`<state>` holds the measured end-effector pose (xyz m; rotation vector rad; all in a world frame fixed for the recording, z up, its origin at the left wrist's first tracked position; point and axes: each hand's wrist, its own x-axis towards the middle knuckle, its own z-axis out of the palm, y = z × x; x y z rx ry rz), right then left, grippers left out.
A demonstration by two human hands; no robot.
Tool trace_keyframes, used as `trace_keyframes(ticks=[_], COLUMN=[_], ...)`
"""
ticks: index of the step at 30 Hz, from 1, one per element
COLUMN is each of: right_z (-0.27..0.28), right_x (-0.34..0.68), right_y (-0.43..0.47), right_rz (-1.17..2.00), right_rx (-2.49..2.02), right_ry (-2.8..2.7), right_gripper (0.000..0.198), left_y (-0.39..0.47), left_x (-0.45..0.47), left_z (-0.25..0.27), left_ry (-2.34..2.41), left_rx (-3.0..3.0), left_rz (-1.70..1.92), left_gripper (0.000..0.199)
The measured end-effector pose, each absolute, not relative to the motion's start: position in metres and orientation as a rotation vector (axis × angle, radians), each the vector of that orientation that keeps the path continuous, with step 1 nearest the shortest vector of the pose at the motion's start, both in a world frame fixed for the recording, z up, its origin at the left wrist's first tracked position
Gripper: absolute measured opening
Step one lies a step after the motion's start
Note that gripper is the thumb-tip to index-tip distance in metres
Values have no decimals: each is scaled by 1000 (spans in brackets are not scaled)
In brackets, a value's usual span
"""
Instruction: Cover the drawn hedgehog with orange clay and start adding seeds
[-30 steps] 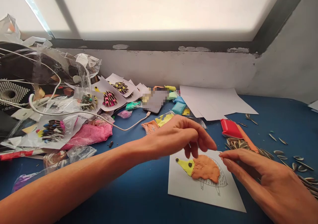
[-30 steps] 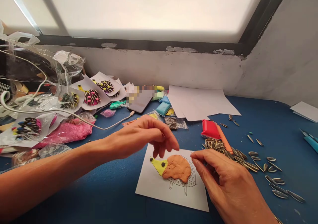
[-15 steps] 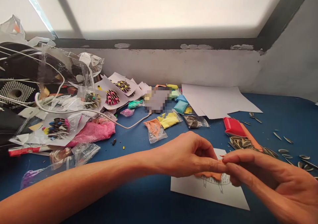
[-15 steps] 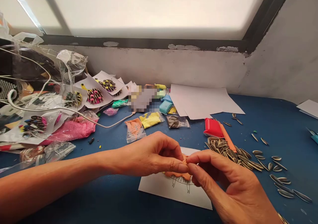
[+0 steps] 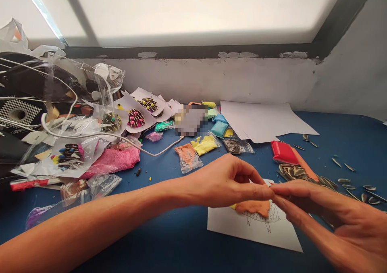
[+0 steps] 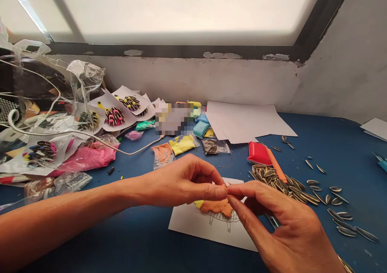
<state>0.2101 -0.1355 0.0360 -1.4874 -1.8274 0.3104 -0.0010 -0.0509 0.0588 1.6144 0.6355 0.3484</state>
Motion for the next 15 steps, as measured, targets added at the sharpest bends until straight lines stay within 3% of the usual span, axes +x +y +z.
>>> trace_keyframes(ticks=[8, 15], right_z=[33, 38], right_x=[210, 207], right_y=[-135, -138], right_rz=[207, 192], right_rx=[-1495, -1439], right_ry=[-1831, -1869], right_gripper=[31, 20], left_y=[-52, -51], left_x=[1, -1], left_z=[58, 57], left_ry=[634, 623], left_rx=[1528, 1579], left_rz=[367, 341], left_gripper=[39, 49])
